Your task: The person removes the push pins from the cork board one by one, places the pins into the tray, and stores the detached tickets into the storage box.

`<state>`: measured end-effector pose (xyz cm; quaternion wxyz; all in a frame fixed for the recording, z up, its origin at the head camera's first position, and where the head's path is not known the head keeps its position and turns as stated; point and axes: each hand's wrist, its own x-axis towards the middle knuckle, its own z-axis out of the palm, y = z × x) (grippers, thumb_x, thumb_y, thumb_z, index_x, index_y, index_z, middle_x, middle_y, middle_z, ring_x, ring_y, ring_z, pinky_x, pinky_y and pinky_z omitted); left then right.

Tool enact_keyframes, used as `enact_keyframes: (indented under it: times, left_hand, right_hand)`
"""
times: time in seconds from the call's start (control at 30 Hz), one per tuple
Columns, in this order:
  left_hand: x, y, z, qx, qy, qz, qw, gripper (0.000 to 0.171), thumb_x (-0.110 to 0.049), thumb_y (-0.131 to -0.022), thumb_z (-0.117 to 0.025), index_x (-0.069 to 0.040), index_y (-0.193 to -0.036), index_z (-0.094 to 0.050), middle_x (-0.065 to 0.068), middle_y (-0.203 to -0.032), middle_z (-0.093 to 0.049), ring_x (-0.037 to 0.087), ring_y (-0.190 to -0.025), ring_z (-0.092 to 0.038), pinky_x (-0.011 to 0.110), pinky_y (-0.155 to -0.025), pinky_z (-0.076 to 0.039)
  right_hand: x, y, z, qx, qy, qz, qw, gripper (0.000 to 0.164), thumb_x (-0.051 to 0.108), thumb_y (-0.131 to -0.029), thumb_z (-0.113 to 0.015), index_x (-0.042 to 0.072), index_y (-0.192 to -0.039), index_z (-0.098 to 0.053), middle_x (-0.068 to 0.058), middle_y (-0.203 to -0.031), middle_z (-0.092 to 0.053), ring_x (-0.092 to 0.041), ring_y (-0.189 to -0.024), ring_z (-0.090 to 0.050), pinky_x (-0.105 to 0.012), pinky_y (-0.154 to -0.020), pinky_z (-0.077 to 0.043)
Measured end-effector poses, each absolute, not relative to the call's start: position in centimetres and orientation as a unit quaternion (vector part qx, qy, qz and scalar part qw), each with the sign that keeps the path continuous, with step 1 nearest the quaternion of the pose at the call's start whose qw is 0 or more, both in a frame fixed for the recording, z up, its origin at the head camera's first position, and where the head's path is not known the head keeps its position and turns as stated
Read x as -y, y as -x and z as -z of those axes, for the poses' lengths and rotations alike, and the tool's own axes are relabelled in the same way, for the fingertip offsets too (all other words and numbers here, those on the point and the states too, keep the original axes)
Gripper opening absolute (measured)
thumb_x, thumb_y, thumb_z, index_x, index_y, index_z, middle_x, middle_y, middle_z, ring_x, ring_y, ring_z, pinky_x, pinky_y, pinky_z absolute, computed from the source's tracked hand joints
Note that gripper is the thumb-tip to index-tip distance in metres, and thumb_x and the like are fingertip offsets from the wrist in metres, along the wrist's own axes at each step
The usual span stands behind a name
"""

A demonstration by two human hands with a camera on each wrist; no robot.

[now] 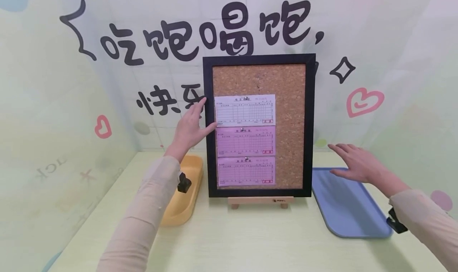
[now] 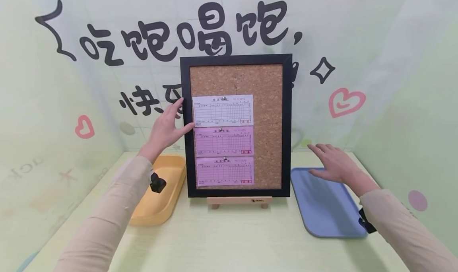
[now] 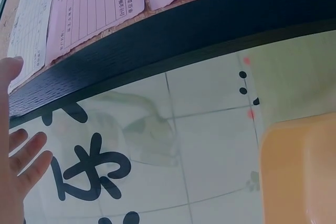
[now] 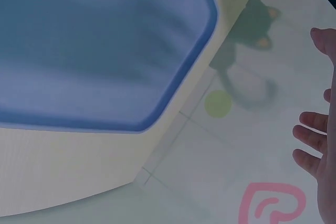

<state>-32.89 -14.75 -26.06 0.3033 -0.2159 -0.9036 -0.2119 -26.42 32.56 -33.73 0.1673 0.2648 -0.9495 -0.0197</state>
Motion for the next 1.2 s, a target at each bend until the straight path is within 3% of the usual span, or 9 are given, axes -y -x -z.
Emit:
enact_keyframes:
  times: [0.2,0.37,0.5,0.6,0.73,0.8,1.07,1.2]
  left_hand:
    - [14.3,33.0,26.0,0.910,0.194,0.218,0.293,0.078,-0.038,-0.080,-0.066,-0.013,-0.142,-0.026,0.022,-0.133,-0.041,0.036,-0.126,-0.035,0.050,-0.095,-0.038]
    - [13.8,33.3,26.2,0.902,0.189,0.246,0.300,0.080,-0.038,-0.079,-0.066,-0.011,-0.142,-0.025,0.020,-0.135,-0.039,0.034,-0.115,-0.047,0.048,-0.094,-0.039]
    - [13.6,33.5,26.5,0.898,0.187,0.264,0.299,0.081,-0.037,-0.080,-0.066,-0.010,-0.143,-0.023,0.016,-0.141,-0.035,0.034,-0.120,-0.043,0.047,-0.099,-0.035]
    - [13.5,33.5,26.7,0.897,0.184,0.271,0.297,0.081,-0.037,-0.080,-0.065,-0.011,-0.144,-0.022,0.014,-0.142,-0.034,0.033,-0.113,-0.048,0.045,-0.094,-0.040]
    - [13.4,33.5,26.9,0.895,0.181,0.278,0.297,0.081,-0.037,-0.081,-0.065,-0.013,-0.144,-0.020,0.014,-0.141,-0.035,0.027,-0.083,-0.057,0.042,-0.076,-0.047]
    - [13.3,33.5,27.0,0.894,0.181,0.280,0.299,0.081,-0.036,-0.081,-0.065,-0.013,-0.145,-0.019,0.015,-0.141,-0.035,0.027,-0.082,-0.057,0.042,-0.076,-0.047]
    - [13.2,33.5,27.3,0.896,0.181,0.279,0.294,0.084,-0.034,-0.081,-0.065,-0.014,-0.146,-0.016,0.012,-0.145,-0.030,0.033,-0.117,-0.045,0.044,-0.094,-0.041]
    - [13.1,33.5,27.5,0.898,0.178,0.276,0.292,0.083,-0.034,-0.082,-0.064,-0.015,-0.146,-0.015,0.012,-0.145,-0.029,0.033,-0.122,-0.042,0.044,-0.094,-0.041]
  right_hand:
    - [-32.4,26.5,33.7,0.946,-0.272,0.005,0.176,0.072,0.035,-0.073,-0.071,-0.003,-0.128,-0.044,-0.025,-0.116,-0.053,-0.042,-0.103,-0.050,-0.056,-0.081,-0.043]
    - [-32.4,26.5,33.7,0.946,-0.271,0.000,0.178,0.072,0.034,-0.073,-0.072,-0.003,-0.128,-0.044,-0.025,-0.116,-0.053,-0.042,-0.104,-0.050,-0.056,-0.081,-0.043]
    - [-32.4,26.5,33.7,0.945,-0.271,-0.011,0.183,0.071,0.033,-0.072,-0.072,-0.003,-0.127,-0.044,-0.025,-0.116,-0.052,-0.041,-0.103,-0.050,-0.056,-0.081,-0.044]
    - [-32.2,26.6,33.5,0.941,-0.274,-0.026,0.195,0.071,0.031,-0.071,-0.073,-0.002,-0.127,-0.044,-0.025,-0.115,-0.053,-0.040,-0.101,-0.051,-0.055,-0.079,-0.045]
    - [-31.7,26.8,32.9,0.934,-0.283,-0.044,0.212,0.070,0.028,-0.070,-0.074,-0.003,-0.125,-0.045,-0.024,-0.112,-0.054,-0.039,-0.099,-0.052,-0.054,-0.077,-0.046]
    - [-31.4,26.8,32.5,0.931,-0.285,-0.055,0.221,0.070,0.026,-0.069,-0.075,-0.003,-0.124,-0.045,-0.024,-0.111,-0.055,-0.039,-0.098,-0.052,-0.054,-0.077,-0.045]
    - [-29.9,26.9,30.5,0.923,-0.284,-0.101,0.240,0.067,0.023,-0.070,-0.075,-0.004,-0.123,-0.046,-0.024,-0.112,-0.055,-0.038,-0.100,-0.051,-0.054,-0.080,-0.044]
    - [-29.1,27.1,29.7,0.912,-0.297,-0.111,0.262,0.065,0.021,-0.068,-0.076,-0.005,-0.121,-0.049,-0.022,-0.109,-0.057,-0.035,-0.096,-0.053,-0.051,-0.078,-0.046]
